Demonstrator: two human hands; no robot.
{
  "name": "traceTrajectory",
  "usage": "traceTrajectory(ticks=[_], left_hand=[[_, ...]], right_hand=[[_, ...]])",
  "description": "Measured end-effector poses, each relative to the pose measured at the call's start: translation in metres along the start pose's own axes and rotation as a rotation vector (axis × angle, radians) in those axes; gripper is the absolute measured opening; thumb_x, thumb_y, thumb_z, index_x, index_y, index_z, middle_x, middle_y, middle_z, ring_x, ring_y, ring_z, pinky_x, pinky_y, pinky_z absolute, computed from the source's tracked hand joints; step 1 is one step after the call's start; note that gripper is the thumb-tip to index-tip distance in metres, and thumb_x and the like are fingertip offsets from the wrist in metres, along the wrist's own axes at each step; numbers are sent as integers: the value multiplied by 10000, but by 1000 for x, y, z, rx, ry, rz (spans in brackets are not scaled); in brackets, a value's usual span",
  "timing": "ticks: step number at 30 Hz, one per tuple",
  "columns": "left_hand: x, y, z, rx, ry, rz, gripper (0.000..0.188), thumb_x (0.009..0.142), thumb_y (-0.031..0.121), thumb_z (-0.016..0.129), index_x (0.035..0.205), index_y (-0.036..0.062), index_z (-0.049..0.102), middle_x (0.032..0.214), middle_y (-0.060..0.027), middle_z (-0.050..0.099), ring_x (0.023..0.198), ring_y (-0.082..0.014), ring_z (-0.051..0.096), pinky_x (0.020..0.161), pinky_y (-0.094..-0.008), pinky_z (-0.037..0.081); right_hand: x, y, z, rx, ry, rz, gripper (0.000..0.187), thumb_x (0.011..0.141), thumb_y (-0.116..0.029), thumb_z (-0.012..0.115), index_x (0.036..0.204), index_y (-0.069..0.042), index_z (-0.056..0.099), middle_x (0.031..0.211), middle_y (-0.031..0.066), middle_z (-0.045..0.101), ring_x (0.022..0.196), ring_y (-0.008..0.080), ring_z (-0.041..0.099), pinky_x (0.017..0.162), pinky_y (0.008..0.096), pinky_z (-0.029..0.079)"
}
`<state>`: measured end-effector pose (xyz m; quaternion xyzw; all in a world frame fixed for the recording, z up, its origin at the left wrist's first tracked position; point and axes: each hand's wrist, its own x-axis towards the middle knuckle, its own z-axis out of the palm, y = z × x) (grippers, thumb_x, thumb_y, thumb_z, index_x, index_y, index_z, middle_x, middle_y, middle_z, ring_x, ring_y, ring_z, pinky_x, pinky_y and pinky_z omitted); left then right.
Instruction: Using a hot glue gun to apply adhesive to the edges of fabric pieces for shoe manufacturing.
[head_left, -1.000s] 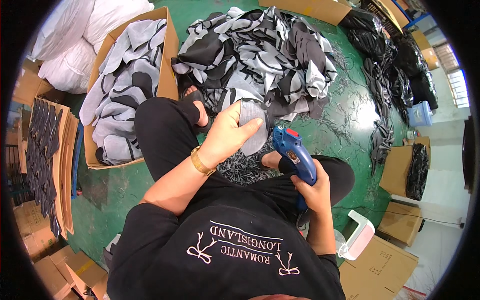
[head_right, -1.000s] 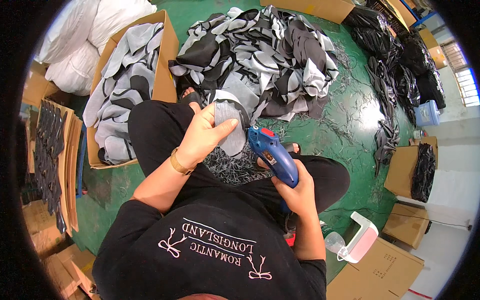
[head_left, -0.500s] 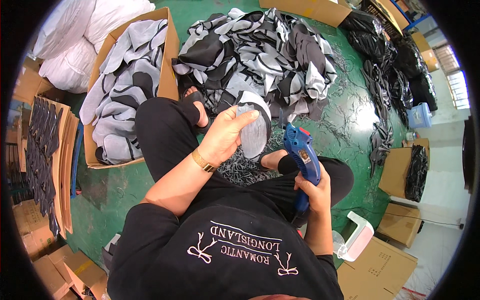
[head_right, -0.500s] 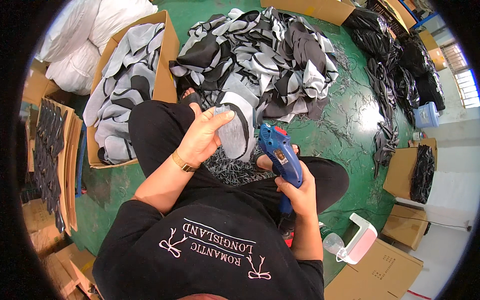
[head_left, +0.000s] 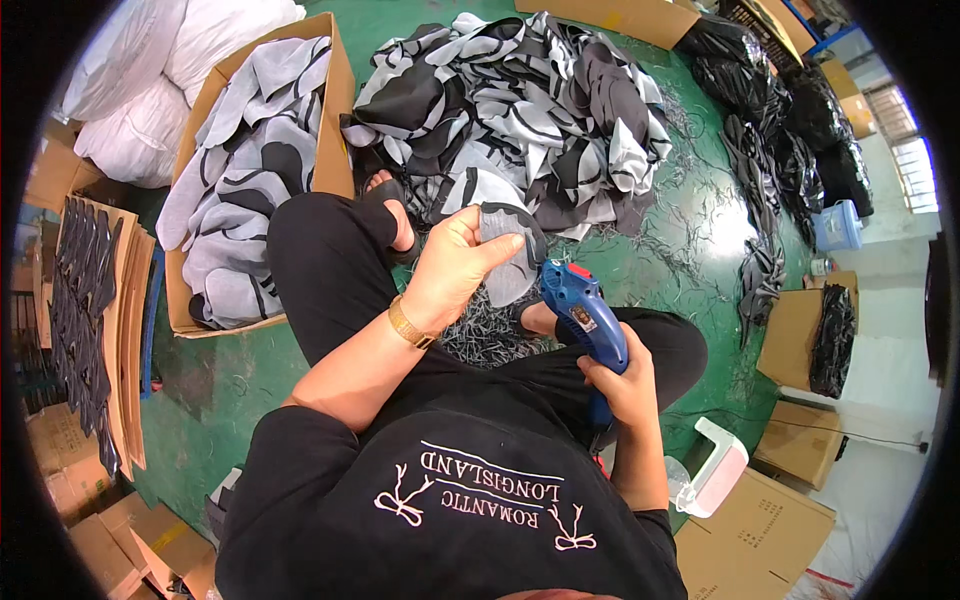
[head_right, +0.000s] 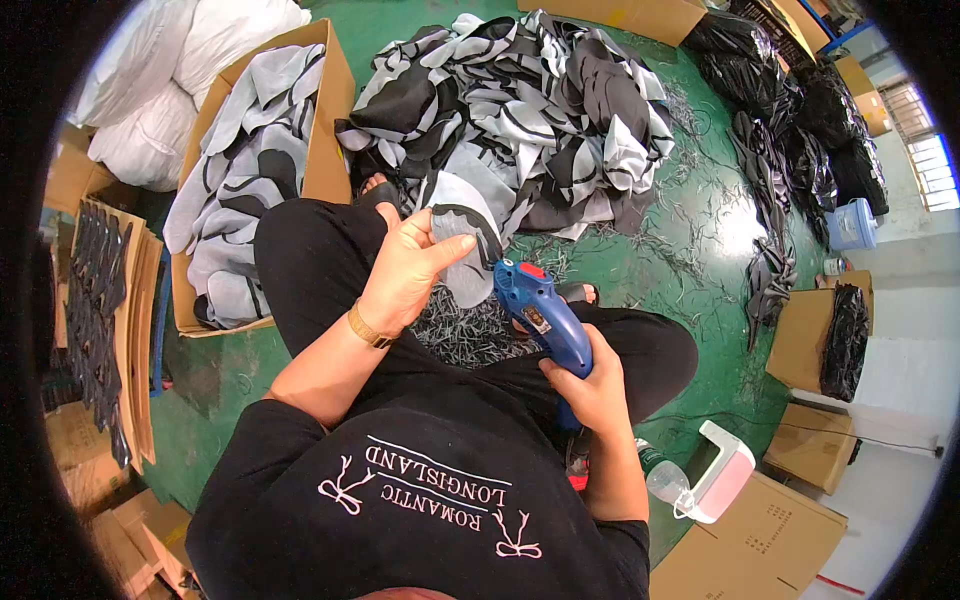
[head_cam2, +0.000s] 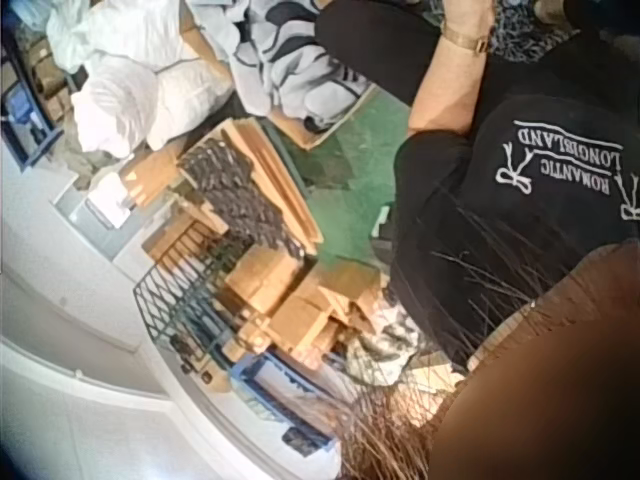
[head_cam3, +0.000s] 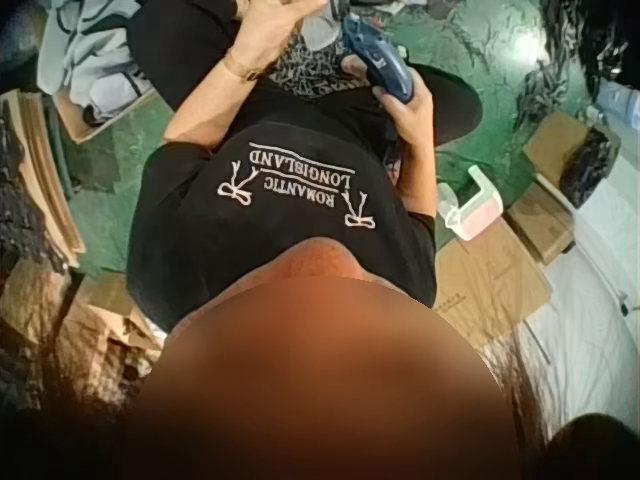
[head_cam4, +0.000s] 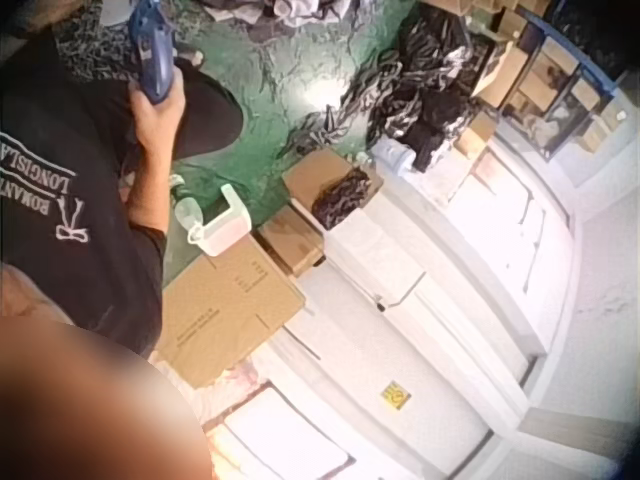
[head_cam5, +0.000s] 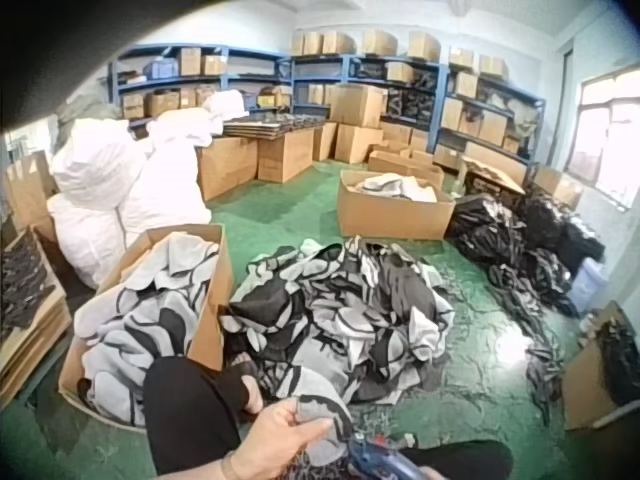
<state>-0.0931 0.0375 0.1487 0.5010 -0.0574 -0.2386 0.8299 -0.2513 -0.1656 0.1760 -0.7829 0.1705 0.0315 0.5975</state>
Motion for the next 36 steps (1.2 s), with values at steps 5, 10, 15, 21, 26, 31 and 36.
traceTrajectory(ticks=[5, 10, 15, 21, 26, 31, 36], left_hand=[[-3, 1, -2, 239, -5, 23, 242, 840, -11, 647, 1072, -15, 580, 982, -43, 660, 825, -72, 613, 760, -218, 490], [-5, 11, -2, 308, -91, 60, 247, 835, -6, 638, 1073, -19, 573, 947, -16, 650, 839, -67, 595, 771, -231, 480], [-7, 32, 4, 544, -147, 135, 179, 769, 65, 657, 895, -23, 567, 757, 7, 572, 691, -35, 487, 600, -225, 437], [-7, 55, 2, 784, -322, 107, 180, 728, 63, 623, 869, -22, 551, 673, -22, 534, 621, -57, 460, 560, -256, 424], [-5, 62, -1, 945, -446, 187, 191, 704, 76, 618, 854, -23, 553, 620, -47, 515, 576, -69, 448, 532, -262, 411], [-6, 59, -3, 908, -550, 174, 208, 699, 91, 617, 864, -22, 559, 609, -83, 501, 562, -77, 450, 523, -271, 413], [-6, 48, -8, 911, -581, 180, 188, 707, 87, 615, 843, -22, 545, 624, -76, 499, 567, -75, 426, 519, -271, 406]], right_hand=[[1, -4, -1, 83, -19, 16, 321, 716, -34, 688, 1006, -5, 552, 694, 12, 562, 565, 72, 529, 519, 231, 426], [1, -12, -3, 94, -42, 51, 324, 709, -34, 692, 1001, -4, 555, 707, 8, 560, 582, 76, 532, 530, 235, 428], [2, -10, -10, 72, -67, 55, 338, 701, -40, 693, 1012, -5, 565, 731, 9, 558, 599, 78, 530, 541, 238, 432], [6, -13, -17, 98, -152, 98, 374, 691, -37, 701, 1039, -2, 569, 765, 8, 557, 618, 78, 529, 562, 239, 442], [9, -15, -19, 129, -199, 118, 399, 692, -28, 696, 1067, 9, 563, 797, 14, 564, 633, 80, 532, 567, 240, 449], [15, -17, -19, 239, -271, 134, 403, 691, -18, 686, 1072, 22, 560, 813, 23, 579, 631, 88, 540, 569, 244, 461], [27, -16, -5, 387, -229, 112, 400, 657, -77, 703, 1006, 42, 549, 727, 82, 570, 560, 163, 560, 523, 272, 467]])
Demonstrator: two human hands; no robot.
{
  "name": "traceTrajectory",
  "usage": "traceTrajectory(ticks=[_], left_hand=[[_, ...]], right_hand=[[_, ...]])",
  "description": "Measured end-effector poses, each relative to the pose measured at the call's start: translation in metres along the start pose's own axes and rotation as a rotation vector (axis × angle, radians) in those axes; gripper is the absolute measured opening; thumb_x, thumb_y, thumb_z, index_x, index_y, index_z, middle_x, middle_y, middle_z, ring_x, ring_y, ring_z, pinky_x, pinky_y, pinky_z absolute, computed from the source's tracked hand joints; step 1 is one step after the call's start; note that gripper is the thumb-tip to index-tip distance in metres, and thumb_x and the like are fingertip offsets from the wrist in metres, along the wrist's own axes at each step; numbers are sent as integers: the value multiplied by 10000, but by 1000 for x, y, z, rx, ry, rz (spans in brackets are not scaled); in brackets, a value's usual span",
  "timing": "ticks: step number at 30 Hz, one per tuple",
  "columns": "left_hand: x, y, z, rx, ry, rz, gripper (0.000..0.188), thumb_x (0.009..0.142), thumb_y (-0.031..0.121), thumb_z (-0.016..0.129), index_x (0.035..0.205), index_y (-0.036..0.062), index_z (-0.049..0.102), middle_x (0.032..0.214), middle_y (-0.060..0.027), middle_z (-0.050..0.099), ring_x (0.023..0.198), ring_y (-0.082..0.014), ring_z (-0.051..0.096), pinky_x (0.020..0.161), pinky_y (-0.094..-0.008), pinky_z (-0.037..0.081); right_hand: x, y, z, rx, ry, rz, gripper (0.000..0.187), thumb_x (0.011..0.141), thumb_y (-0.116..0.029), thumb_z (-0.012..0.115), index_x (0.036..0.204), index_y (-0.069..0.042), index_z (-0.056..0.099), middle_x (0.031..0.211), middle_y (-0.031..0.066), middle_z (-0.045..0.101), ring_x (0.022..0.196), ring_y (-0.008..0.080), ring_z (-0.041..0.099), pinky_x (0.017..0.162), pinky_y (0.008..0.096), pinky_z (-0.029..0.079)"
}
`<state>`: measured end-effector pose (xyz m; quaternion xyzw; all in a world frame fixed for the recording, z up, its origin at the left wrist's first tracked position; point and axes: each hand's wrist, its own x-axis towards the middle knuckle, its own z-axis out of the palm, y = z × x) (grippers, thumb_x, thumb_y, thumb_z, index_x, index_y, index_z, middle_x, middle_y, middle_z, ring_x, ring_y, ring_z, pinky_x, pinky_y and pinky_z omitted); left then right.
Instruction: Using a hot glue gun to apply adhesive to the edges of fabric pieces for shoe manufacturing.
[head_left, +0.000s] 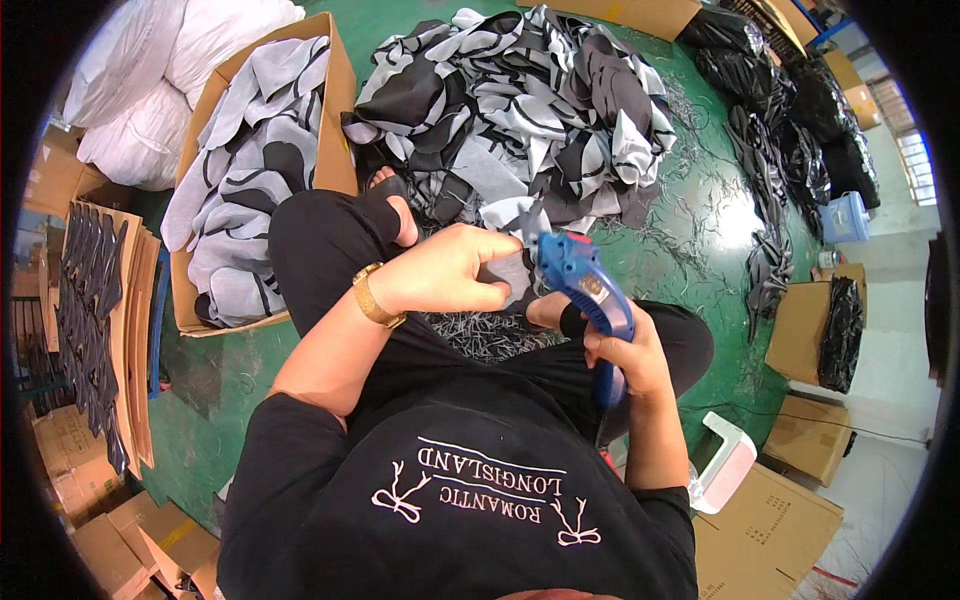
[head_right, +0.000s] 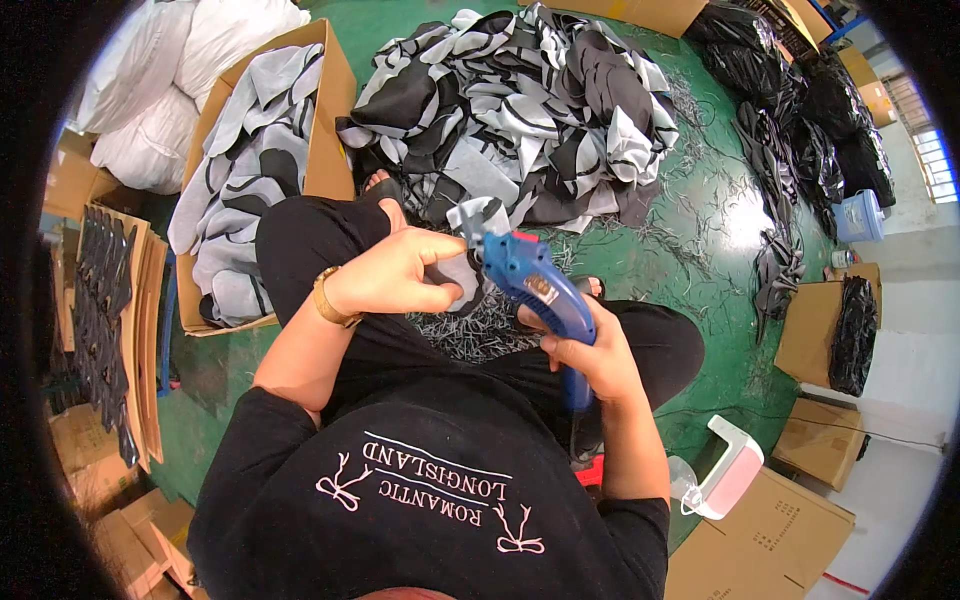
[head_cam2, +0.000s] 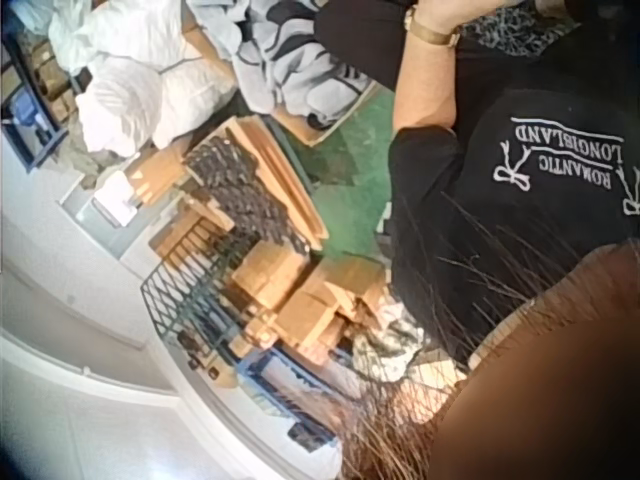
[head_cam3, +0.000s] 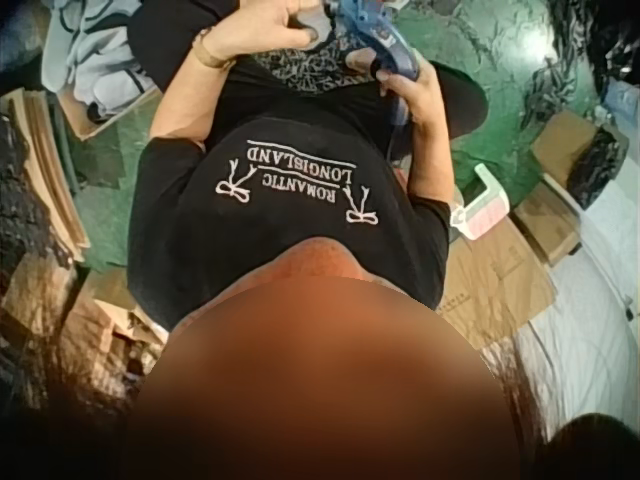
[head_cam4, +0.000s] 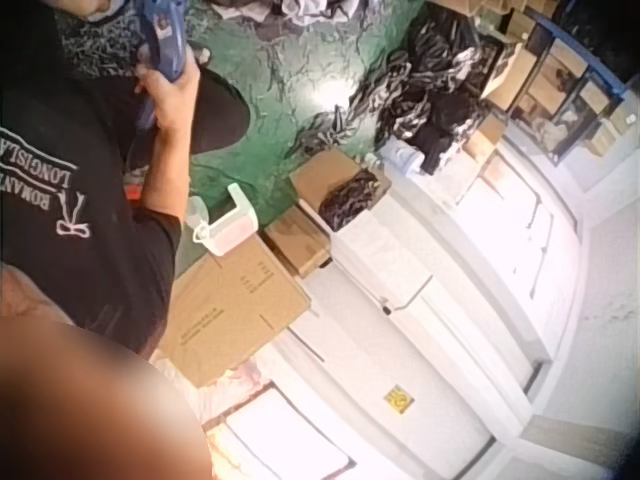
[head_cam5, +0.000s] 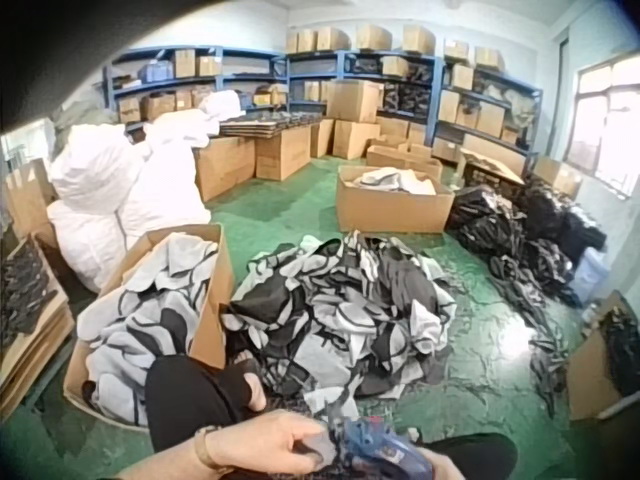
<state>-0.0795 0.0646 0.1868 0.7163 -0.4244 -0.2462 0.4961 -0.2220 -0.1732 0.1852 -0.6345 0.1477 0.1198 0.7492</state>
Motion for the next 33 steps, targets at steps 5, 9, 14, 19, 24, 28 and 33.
traceTrajectory(ticks=[5, 9, 14, 19, 24, 28, 33], left_hand=[[1, -1, 6, -72, 7, -80, 171, 730, 91, 619, 825, -15, 525, 634, -54, 478, 602, -57, 411, 515, -268, 395], [2, -6, 22, -184, 7, -174, 181, 745, 98, 626, 839, -16, 523, 657, -49, 499, 616, -60, 434, 532, -270, 407], [6, -1, 53, -551, 164, -162, 220, 797, 104, 628, 970, -17, 564, 844, -31, 587, 783, -58, 522, 673, -241, 452], [4, -32, 66, -1383, 259, -344, 264, 902, 221, 577, 1112, 65, 551, 1052, -35, 597, 903, -124, 575, 788, -250, 460], [17, -28, 50, -1746, 294, -291, 314, 920, 322, 584, 1141, 100, 560, 1043, -63, 638, 914, -174, 620, 836, -318, 481], [18, -29, 42, -1483, 362, -302, 228, 914, 146, 597, 1128, 70, 579, 991, -53, 662, 834, -174, 671, 720, -310, 578], [15, -31, 39, -1296, 553, -308, 229, 866, 129, 674, 1058, 20, 612, 986, -51, 649, 855, -175, 651, 751, -349, 574]], right_hand=[[18, -1, 4, 64, 60, -179, 405, 690, -92, 703, 1037, 39, 539, 724, 76, 562, 581, 157, 563, 550, 267, 470], [27, -11, 16, 104, 81, -190, 396, 719, -101, 721, 1048, 25, 541, 782, 63, 577, 623, 139, 574, 587, 264, 478], [42, -6, 34, -261, 188, -186, 445, 653, -97, 788, 1029, 6, 573, 832, 32, 598, 694, 82, 548, 630, 239, 471], [43, -1, 31, -258, 177, -222, 458, 624, -86, 752, 1038, 3, 580, 820, 22, 603, 748, 87, 552, 717, 244, 464], [38, 1, 28, -242, 127, -204, 486, 606, -64, 741, 1058, 10, 578, 830, 24, 612, 751, 92, 563, 721, 254, 469], [31, -1, 23, -191, 176, -222, 455, 645, -18, 715, 1073, 16, 562, 849, 57, 625, 747, 118, 590, 705, 265, 488], [14, 0, 7, 13, 206, -174, 388, 712, -57, 692, 1062, 19, 541, 834, 57, 593, 717, 153, 607, 698, 272, 484]])
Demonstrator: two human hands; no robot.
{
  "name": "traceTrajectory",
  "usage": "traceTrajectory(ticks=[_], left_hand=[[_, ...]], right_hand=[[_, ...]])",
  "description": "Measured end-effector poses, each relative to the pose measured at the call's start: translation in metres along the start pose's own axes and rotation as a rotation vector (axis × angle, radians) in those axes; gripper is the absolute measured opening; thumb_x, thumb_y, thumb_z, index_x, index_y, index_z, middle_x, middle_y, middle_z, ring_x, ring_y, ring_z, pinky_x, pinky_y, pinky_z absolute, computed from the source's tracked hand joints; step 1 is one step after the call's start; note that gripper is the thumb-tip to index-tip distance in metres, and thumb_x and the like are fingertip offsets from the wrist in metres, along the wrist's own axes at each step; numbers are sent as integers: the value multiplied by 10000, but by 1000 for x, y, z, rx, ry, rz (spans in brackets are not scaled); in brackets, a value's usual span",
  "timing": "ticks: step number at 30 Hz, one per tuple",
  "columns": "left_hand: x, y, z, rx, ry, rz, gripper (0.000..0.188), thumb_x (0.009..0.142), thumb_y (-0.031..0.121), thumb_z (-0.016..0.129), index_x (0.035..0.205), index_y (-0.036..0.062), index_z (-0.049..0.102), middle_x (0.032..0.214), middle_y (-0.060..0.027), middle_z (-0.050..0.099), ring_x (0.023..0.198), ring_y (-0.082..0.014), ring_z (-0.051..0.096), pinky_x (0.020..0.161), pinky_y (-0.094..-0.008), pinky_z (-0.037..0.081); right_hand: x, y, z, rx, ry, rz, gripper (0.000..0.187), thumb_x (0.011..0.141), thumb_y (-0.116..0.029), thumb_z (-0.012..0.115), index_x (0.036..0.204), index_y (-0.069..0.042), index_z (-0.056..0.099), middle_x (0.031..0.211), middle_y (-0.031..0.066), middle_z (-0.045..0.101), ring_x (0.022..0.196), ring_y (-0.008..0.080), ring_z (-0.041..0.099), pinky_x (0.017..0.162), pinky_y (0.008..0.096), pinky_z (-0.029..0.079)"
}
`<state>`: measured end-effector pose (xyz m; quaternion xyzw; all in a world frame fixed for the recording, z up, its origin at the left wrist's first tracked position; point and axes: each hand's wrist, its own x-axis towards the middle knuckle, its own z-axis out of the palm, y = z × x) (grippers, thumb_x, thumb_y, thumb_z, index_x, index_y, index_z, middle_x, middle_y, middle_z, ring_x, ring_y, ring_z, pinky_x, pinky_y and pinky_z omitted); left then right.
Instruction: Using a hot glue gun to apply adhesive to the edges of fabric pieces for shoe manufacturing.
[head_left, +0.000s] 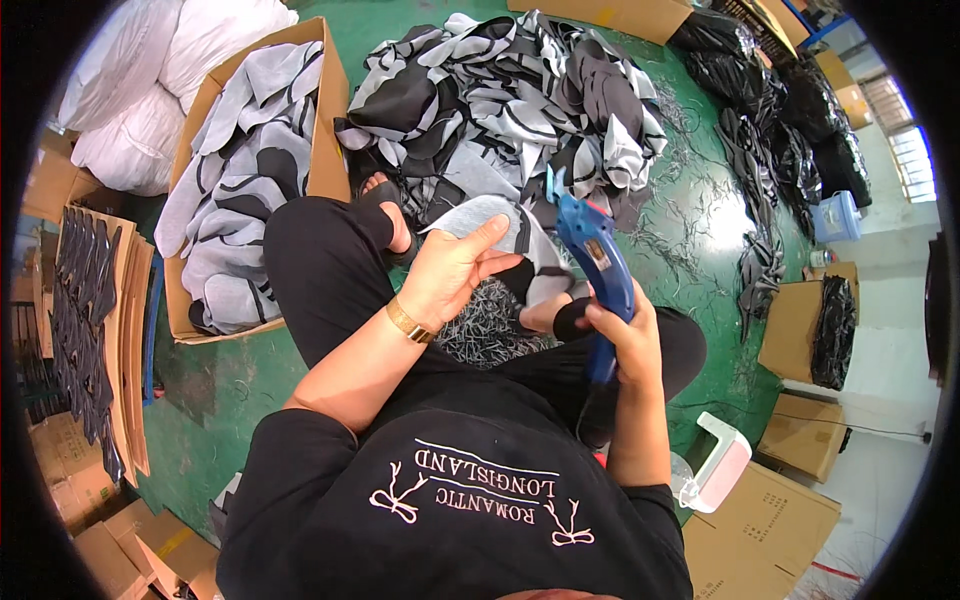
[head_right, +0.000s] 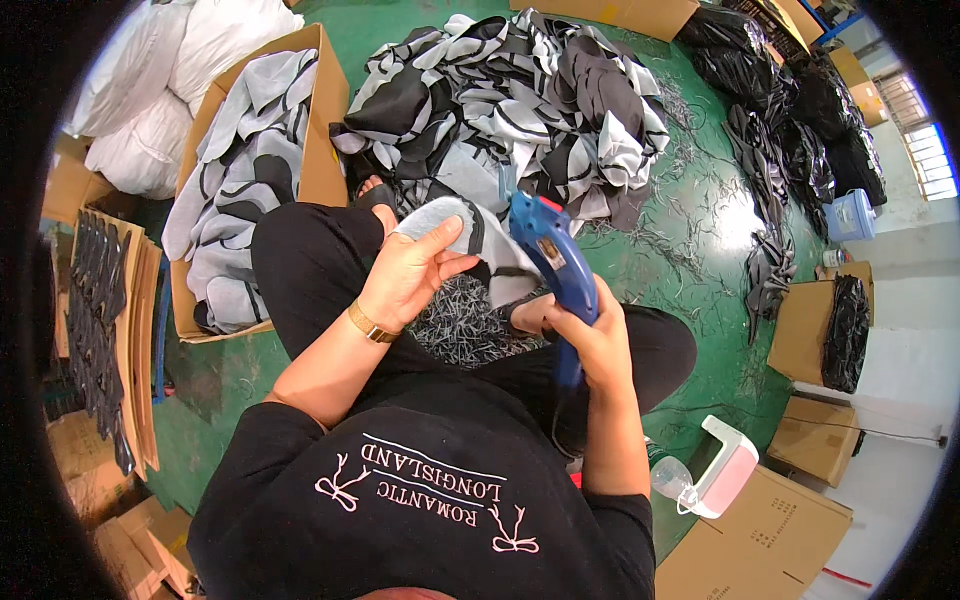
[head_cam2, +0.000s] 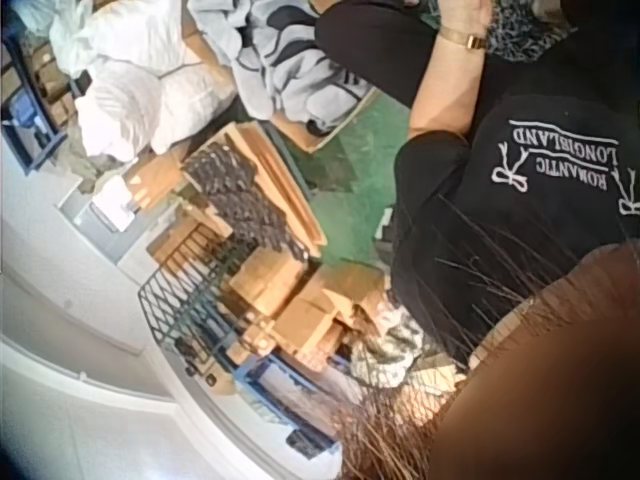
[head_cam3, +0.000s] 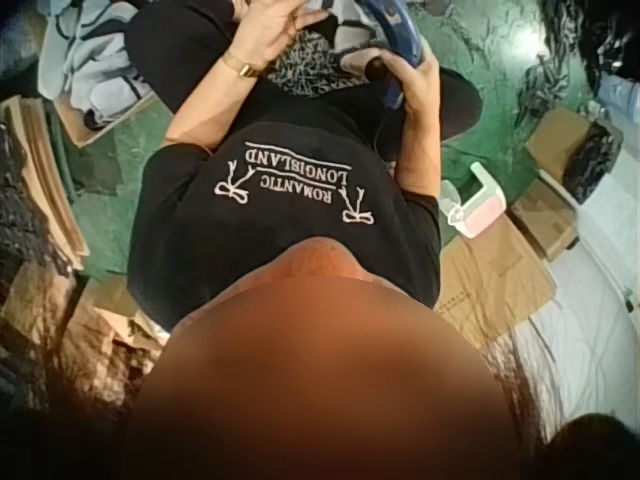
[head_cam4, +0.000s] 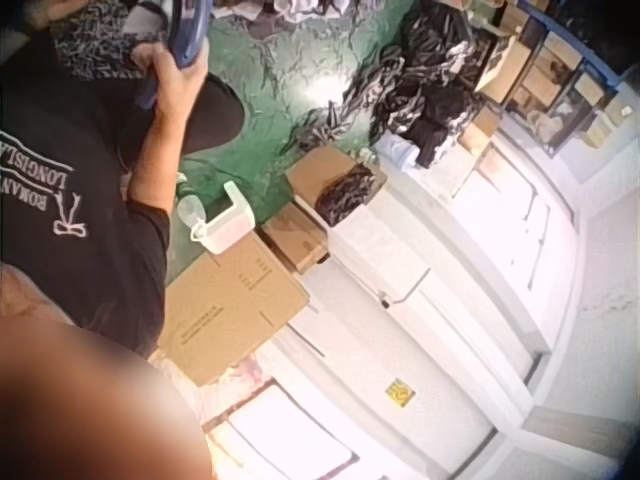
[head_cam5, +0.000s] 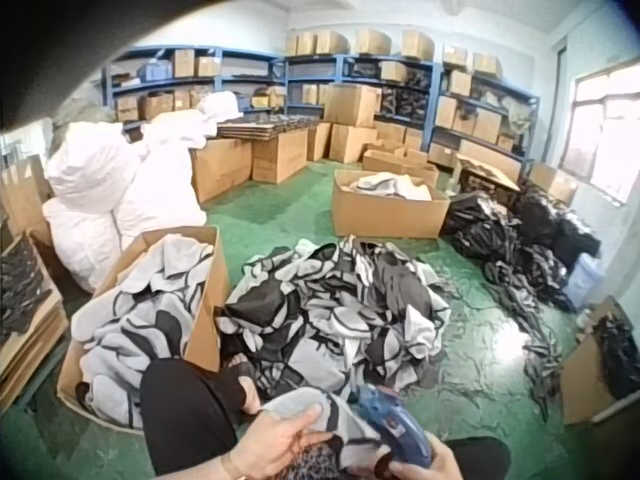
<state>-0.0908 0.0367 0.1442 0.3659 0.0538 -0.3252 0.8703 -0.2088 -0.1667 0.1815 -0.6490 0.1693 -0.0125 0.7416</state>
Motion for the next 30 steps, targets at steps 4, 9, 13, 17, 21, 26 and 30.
traceTrajectory(ticks=[4, 9, 13, 17, 21, 26, 30], left_hand=[[1, -2, 8, 42, 43, 165, 216, 871, 69, 651, 1069, -4, 603, 996, -69, 645, 869, -177, 646, 758, -345, 574], [-1, -7, 10, 119, 39, 224, 273, 884, 37, 615, 1151, 4, 563, 1082, -73, 639, 989, -176, 624, 868, -330, 524], [-4, -8, 16, 113, 25, 241, 281, 879, 14, 610, 1156, 1, 560, 1091, -77, 636, 996, -178, 622, 883, -334, 516], [-7, -9, 18, 116, 54, 294, 248, 855, 15, 638, 1096, -27, 593, 1031, -88, 644, 913, -163, 643, 822, -306, 545], [-7, -9, 17, 152, 58, 291, 245, 854, 20, 641, 1094, -16, 608, 1017, -82, 652, 902, -159, 643, 817, -300, 544], [-8, -6, 18, 195, 55, 322, 225, 853, 13, 633, 1075, -17, 619, 993, -75, 658, 874, -153, 643, 807, -296, 541], [-8, -5, 17, 266, 19, 339, 215, 842, -20, 603, 1055, -24, 626, 984, -66, 660, 855, -144, 638, 792, -285, 533]], right_hand=[[-18, 3, -10, -6, -68, 52, 390, 720, -79, 706, 1058, 21, 539, 773, 48, 574, 626, 145, 579, 601, 280, 494], [-28, 7, -7, -99, -111, 153, 391, 720, -59, 702, 1071, 17, 546, 771, 43, 577, 604, 127, 563, 543, 261, 482], [-32, 17, -9, -106, -96, 172, 388, 730, -38, 691, 1085, 17, 545, 802, 39, 588, 612, 106, 557, 551, 248, 476], [-31, 21, -9, -93, -98, 149, 397, 740, -34, 685, 1107, 19, 543, 837, 38, 604, 615, 89, 554, 561, 239, 470], [-30, 18, -4, -71, -74, 155, 398, 740, -36, 681, 1107, 21, 540, 838, 40, 605, 617, 89, 556, 560, 238, 471], [-29, 14, -1, -6, -97, 141, 404, 739, -36, 675, 1114, 24, 536, 873, 53, 621, 625, 92, 561, 556, 242, 481], [-27, 18, -7, -20, -113, 153, 400, 740, -32, 670, 1114, 24, 538, 935, 74, 640, 638, 95, 566, 556, 245, 484]])
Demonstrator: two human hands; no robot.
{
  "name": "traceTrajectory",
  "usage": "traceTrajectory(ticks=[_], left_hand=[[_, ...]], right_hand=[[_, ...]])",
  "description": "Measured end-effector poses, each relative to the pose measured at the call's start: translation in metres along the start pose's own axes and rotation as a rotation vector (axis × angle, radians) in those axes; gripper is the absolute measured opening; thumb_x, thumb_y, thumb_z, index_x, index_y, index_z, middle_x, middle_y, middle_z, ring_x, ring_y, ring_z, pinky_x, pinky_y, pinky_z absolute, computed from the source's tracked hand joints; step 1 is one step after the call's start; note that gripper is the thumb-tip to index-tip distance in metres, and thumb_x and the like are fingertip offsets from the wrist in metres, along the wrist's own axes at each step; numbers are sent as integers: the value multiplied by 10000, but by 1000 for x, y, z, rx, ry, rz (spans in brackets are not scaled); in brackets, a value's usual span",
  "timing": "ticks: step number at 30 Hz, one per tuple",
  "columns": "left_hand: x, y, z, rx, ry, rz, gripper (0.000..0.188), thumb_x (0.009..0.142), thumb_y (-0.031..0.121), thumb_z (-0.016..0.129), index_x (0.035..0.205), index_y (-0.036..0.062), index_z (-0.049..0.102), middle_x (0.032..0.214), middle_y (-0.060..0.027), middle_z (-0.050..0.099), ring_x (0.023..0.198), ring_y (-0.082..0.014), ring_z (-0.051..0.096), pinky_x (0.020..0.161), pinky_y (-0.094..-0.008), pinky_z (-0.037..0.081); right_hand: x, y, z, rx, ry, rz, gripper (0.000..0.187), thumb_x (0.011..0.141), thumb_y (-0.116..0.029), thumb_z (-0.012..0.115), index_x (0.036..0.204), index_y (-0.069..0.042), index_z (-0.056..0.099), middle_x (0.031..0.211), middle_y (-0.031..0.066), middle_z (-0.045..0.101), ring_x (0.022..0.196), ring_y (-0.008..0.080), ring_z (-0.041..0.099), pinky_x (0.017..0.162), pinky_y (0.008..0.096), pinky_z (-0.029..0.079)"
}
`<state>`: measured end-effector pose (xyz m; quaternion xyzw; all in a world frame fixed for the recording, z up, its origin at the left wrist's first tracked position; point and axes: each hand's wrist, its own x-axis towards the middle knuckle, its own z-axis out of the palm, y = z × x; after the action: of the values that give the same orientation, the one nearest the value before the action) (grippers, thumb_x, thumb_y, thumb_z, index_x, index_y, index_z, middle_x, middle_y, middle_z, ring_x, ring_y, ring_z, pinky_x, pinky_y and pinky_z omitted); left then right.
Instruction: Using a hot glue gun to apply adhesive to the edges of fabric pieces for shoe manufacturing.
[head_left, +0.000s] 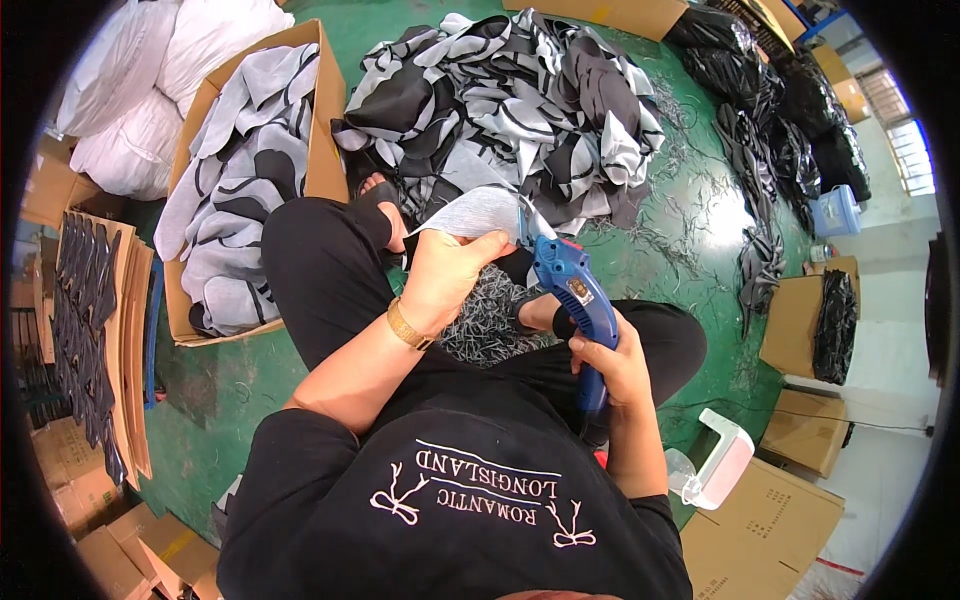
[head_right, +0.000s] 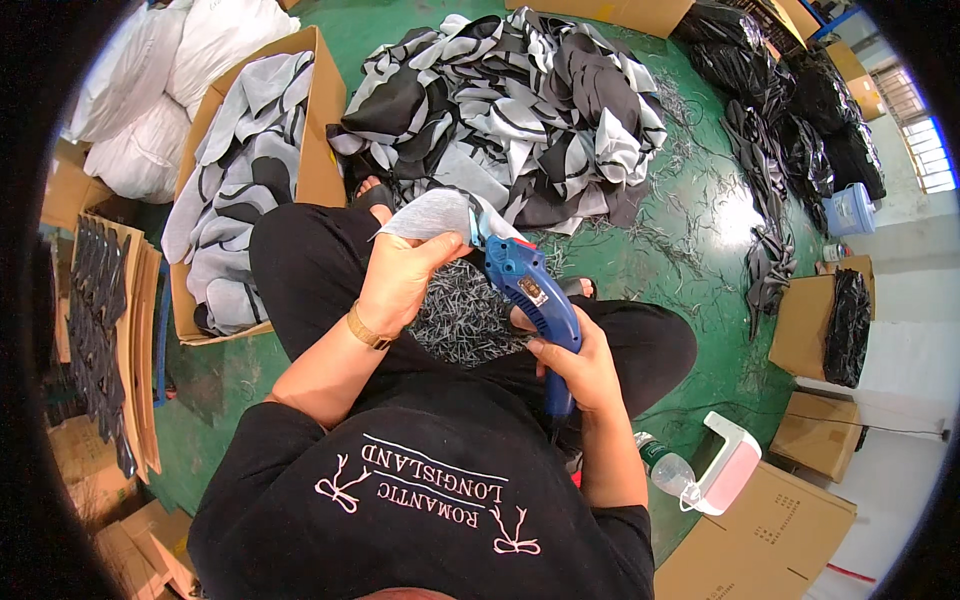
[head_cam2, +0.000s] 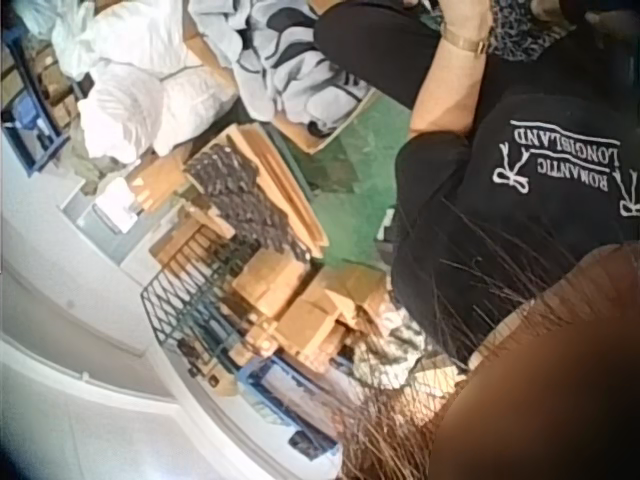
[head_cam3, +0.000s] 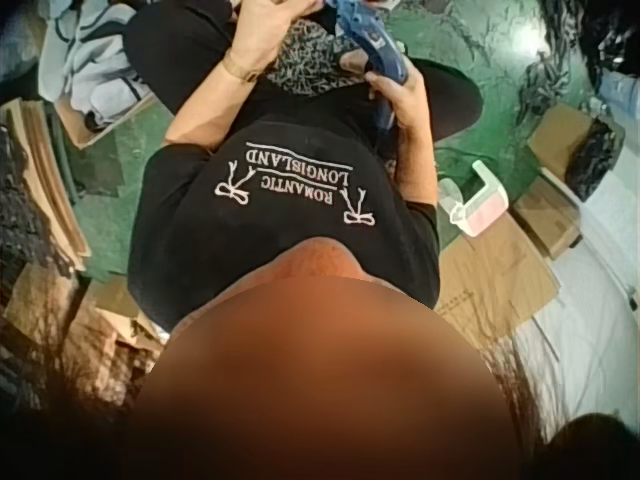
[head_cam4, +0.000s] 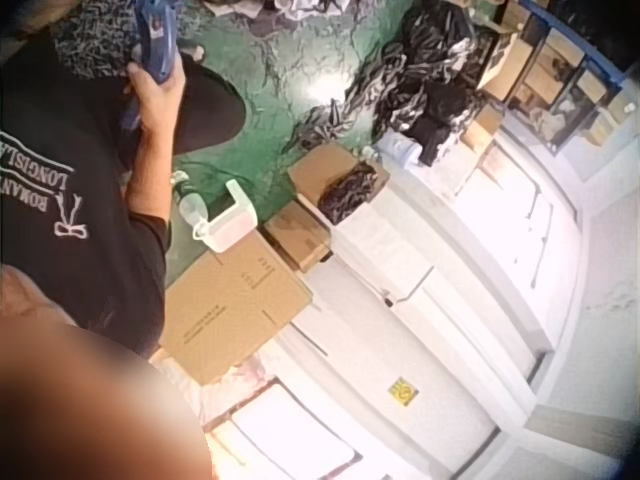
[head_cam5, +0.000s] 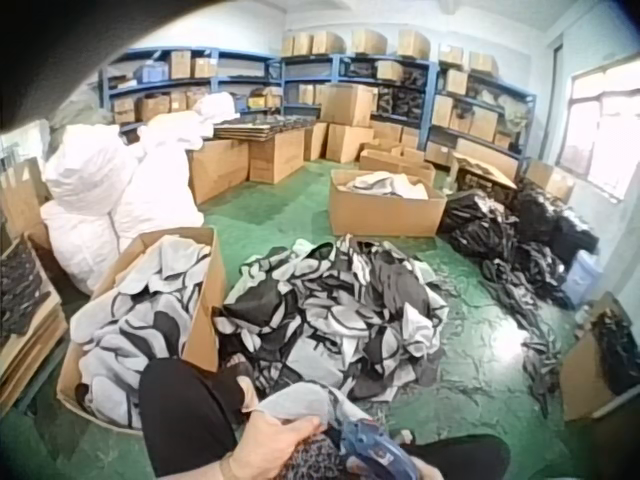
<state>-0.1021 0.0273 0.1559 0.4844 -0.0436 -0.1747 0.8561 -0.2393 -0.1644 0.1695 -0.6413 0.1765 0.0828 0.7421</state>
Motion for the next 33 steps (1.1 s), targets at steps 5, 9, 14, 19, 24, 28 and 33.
traceTrajectory(ticks=[5, 9, 14, 19, 24, 28, 33], left_hand=[[2, 7, -5, 120, -62, 42, 225, 805, -42, 563, 1018, -38, 634, 943, -48, 658, 823, -110, 616, 746, -259, 506], [6, 14, -10, 324, -151, 95, 243, 775, -34, 536, 994, -32, 641, 887, -10, 654, 791, -66, 586, 711, -230, 476], [10, 20, -21, 505, -283, 94, 245, 786, -51, 551, 1016, -31, 634, 938, -24, 669, 842, -83, 611, 759, -237, 484], [6, 17, -25, 677, -379, 45, 232, 759, -59, 535, 969, -24, 628, 841, 19, 627, 742, -57, 561, 682, -208, 452], [0, 11, -16, 293, -386, -40, 286, 768, -53, 517, 1035, -29, 616, 965, -2, 643, 877, -79, 595, 774, -234, 477], [-14, -1, -11, 178, -366, -202, 258, 801, -27, 558, 1048, 9, 621, 926, -16, 654, 794, -81, 595, 711, -236, 477], [-14, -12, -17, 41, -329, -330, 261, 861, 67, 609, 1117, 16, 604, 993, -25, 648, 856, -94, 606, 771, -257, 490]], right_hand=[[0, -8, 5, 44, 26, -2, 352, 707, -83, 708, 1002, 27, 551, 766, 54, 572, 574, 137, 564, 510, 276, 484], [-1, -12, 3, 36, 3, -13, 351, 708, -82, 708, 1003, 29, 553, 770, 55, 572, 573, 137, 563, 510, 276, 483], [1, -19, 0, 37, -34, 30, 364, 705, -83, 709, 1007, 41, 548, 715, 56, 563, 562, 141, 555, 508, 278, 481], [12, -21, 2, 96, -72, 31, 376, 718, -107, 698, 1020, 50, 537, 687, 63, 553, 562, 146, 545, 517, 271, 466], [33, -29, 9, 96, 19, -119, 392, 752, -152, 696, 1055, 35, 533, 732, 66, 571, 574, 137, 540, 539, 253, 447], [49, -33, 22, -192, 141, -223, 387, 723, -141, 770, 1021, 10, 575, 808, 55, 628, 667, 98, 570, 639, 251, 490], [58, -30, 38, -359, 150, -271, 456, 660, -129, 797, 1038, 1, 577, 779, 27, 612, 688, 79, 561, 627, 238, 476]])
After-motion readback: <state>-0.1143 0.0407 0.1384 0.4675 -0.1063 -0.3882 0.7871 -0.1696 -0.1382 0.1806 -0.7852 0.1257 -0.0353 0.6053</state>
